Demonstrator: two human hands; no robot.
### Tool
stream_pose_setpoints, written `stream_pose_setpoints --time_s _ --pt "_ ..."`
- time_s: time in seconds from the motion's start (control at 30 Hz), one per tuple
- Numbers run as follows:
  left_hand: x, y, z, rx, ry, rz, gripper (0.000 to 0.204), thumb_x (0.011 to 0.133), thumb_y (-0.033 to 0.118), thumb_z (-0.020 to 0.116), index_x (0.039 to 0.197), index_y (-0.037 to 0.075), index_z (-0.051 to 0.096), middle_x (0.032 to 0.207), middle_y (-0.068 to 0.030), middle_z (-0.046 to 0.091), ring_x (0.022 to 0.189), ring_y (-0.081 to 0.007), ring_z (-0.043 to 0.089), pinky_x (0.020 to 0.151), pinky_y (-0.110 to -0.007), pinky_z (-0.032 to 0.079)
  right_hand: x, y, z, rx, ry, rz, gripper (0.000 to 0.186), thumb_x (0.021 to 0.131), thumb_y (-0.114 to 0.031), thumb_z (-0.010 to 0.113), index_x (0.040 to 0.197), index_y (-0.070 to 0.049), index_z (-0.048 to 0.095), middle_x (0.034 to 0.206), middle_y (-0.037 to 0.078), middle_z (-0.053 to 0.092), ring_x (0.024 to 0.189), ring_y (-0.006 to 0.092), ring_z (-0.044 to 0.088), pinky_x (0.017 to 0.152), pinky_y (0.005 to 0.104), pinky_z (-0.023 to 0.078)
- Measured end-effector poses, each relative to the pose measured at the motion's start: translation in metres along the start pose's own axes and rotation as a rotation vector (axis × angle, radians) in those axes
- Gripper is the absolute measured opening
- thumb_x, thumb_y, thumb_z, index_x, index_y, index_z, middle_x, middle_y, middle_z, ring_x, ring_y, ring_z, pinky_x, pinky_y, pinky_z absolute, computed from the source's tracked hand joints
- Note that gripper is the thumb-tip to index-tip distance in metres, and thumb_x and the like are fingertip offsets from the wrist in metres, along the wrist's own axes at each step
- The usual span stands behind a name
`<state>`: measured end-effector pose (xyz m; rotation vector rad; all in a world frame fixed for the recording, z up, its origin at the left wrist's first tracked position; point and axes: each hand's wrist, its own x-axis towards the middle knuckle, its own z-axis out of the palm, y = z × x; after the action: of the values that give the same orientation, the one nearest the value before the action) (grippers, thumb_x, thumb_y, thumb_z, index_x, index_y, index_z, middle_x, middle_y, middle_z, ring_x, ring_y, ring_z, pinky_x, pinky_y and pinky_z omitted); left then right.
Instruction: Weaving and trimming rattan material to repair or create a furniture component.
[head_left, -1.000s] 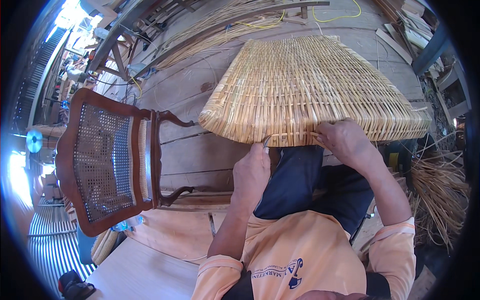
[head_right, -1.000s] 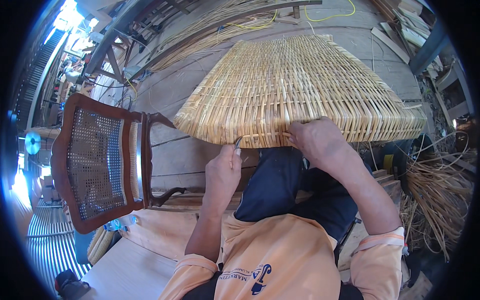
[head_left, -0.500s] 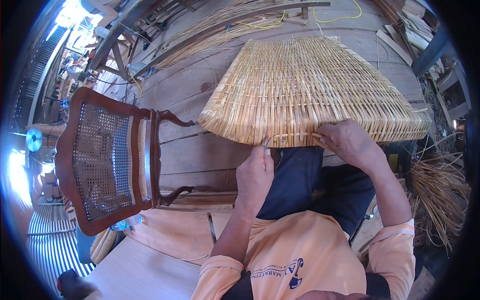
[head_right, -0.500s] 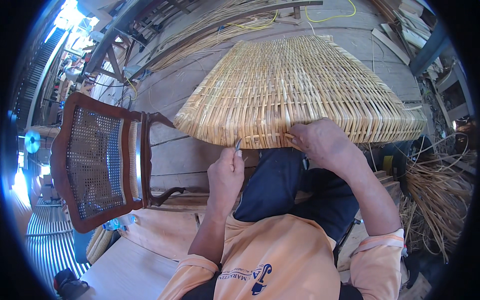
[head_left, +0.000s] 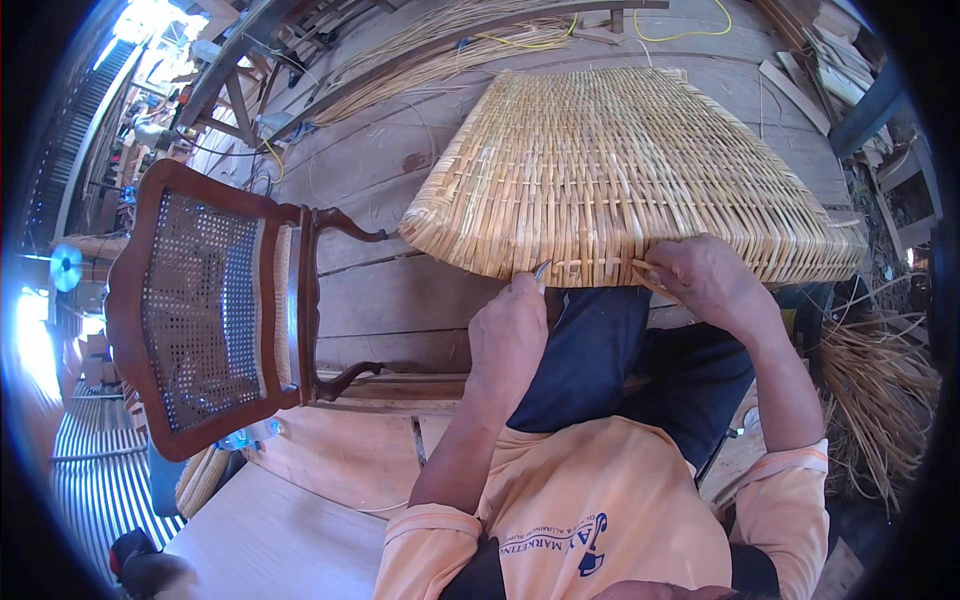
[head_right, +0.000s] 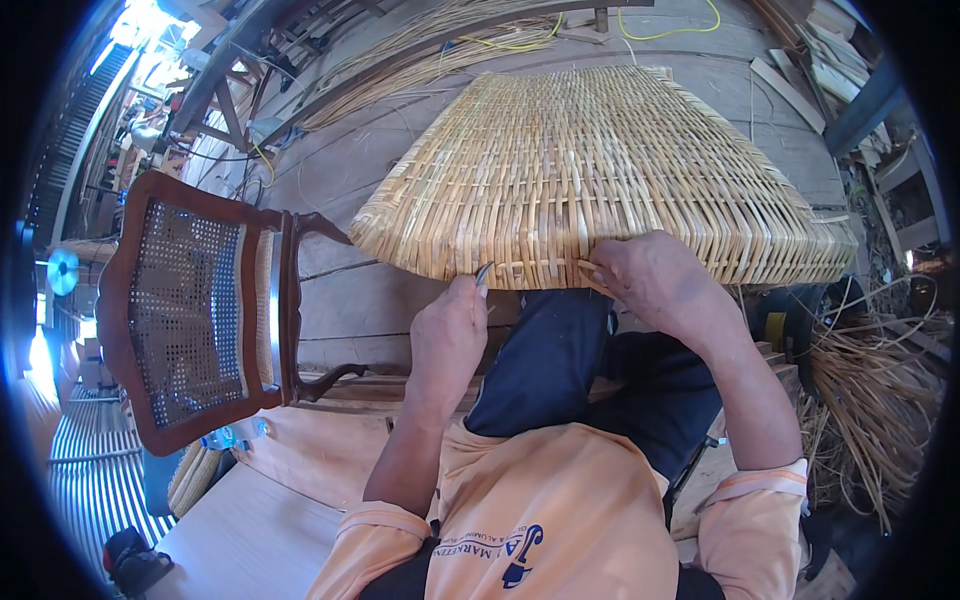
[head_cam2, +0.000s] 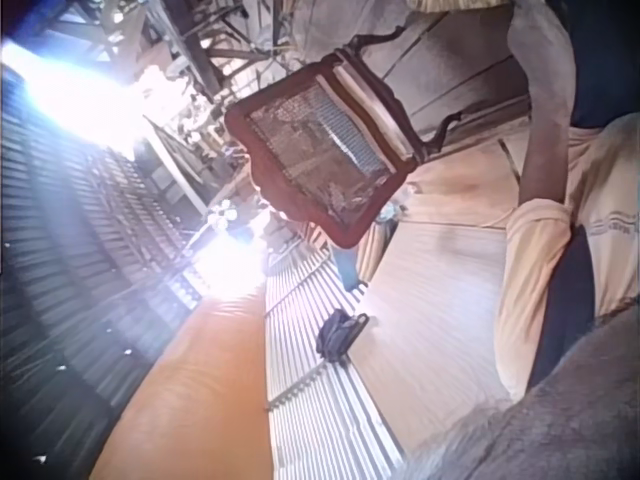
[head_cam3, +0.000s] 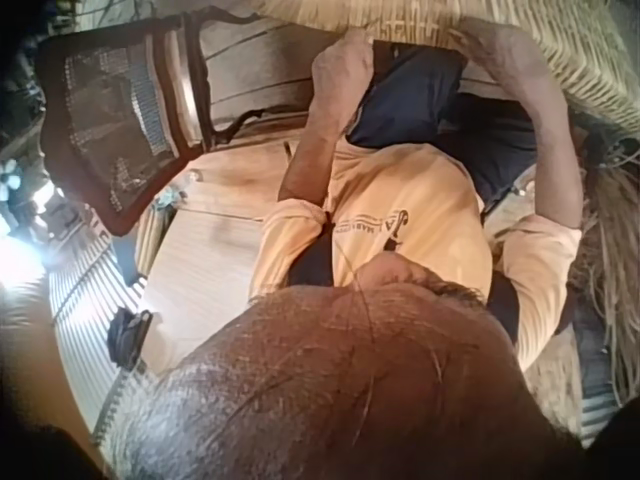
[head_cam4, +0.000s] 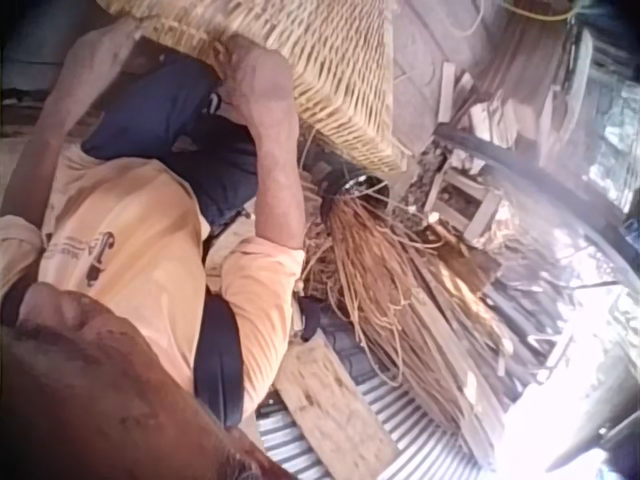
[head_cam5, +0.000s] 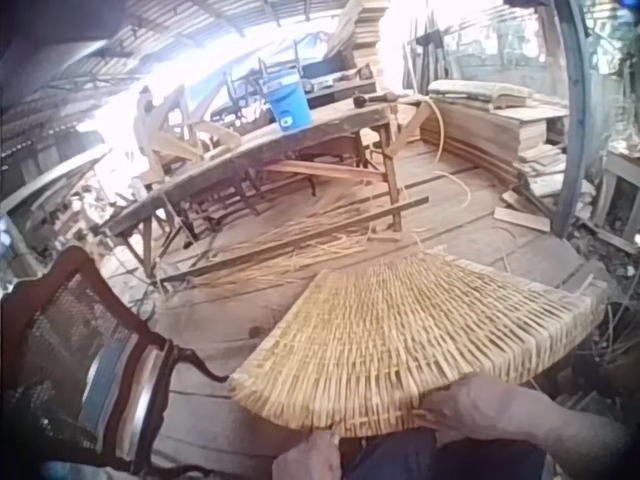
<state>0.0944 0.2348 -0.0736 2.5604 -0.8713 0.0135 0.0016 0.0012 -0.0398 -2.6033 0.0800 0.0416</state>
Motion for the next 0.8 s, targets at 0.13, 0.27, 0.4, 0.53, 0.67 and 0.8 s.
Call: stream_pose_setpoints --time_s 0.13,0.27,0.4,0.53,0.67,0.8 --pt "-0.001 0.001 0.000 0.008 -0.041 0.002 0.013 0.093 0.014 0.055 0.086 0.003 0.055 0.073 -0.0179 0.063 0.069 -0.0373 0.064 0.060 -0.047 0.049 -0.004 -0.002 0.000 0.036 0.066 0.036 0.018 0.085 -0.018 0.065 0.081 -0.001 0.060 0.073 0.020 0.060 0.072 0.0402 0.059 0.065 0.0466 0.046" --pt "-0.003 0.001 0.005 0.085 0.063 0.003 0.013 0.093 0.015 0.055 0.086 0.004 0.055 0.071 -0.0164 0.062 0.067 -0.0371 0.062 0.059 -0.046 0.049 -0.004 -0.002 0.001 0.024 0.075 0.072 0.021 0.085 -0.019 0.065 0.079 0.000 0.059 0.072 0.020 0.060 0.073 0.0399 0.060 0.065 0.0465 0.047" --pt "-0.001 -0.003 0.013 0.123 0.106 0.039 0.012 0.092 0.017 0.056 0.087 0.005 0.055 0.071 -0.0158 0.062 0.065 -0.0360 0.062 0.058 -0.046 0.049 -0.003 -0.003 0.004 -0.058 0.066 0.061 0.021 0.086 -0.020 0.065 0.079 -0.001 0.058 0.072 0.020 0.060 0.073 0.0401 0.060 0.066 0.0466 0.047" --pt "0.001 -0.011 0.016 -0.004 0.118 0.021 0.012 0.090 0.017 0.058 0.084 0.007 0.057 0.072 -0.0146 0.064 0.063 -0.0330 0.063 0.057 -0.044 0.050 -0.002 -0.001 0.002 -0.037 0.071 0.005 0.021 0.086 -0.020 0.064 0.079 -0.001 0.057 0.071 0.020 0.059 0.073 0.0402 0.059 0.066 0.0468 0.047" --pt "-0.001 -0.015 0.020 -0.171 0.088 -0.063 0.010 0.089 0.017 0.059 0.088 0.007 0.057 0.070 -0.0145 0.064 0.062 -0.0341 0.064 0.055 -0.045 0.049 -0.003 0.000 -0.001 0.003 0.038 -0.002 0.019 0.087 -0.019 0.063 0.079 -0.002 0.057 0.071 0.020 0.059 0.073 0.0404 0.059 0.067 0.0470 0.046" --pt "-0.003 -0.016 0.025 -0.240 0.107 -0.089 0.009 0.088 0.016 0.061 0.088 0.007 0.058 0.065 -0.0139 0.062 0.059 -0.0337 0.063 0.054 -0.045 0.049 -0.003 -0.002 -0.002 -0.031 0.025 0.035 0.019 0.087 -0.018 0.063 0.080 -0.001 0.057 0.070 0.020 0.058 0.073 0.0406 0.058 0.067 0.0467 0.046"
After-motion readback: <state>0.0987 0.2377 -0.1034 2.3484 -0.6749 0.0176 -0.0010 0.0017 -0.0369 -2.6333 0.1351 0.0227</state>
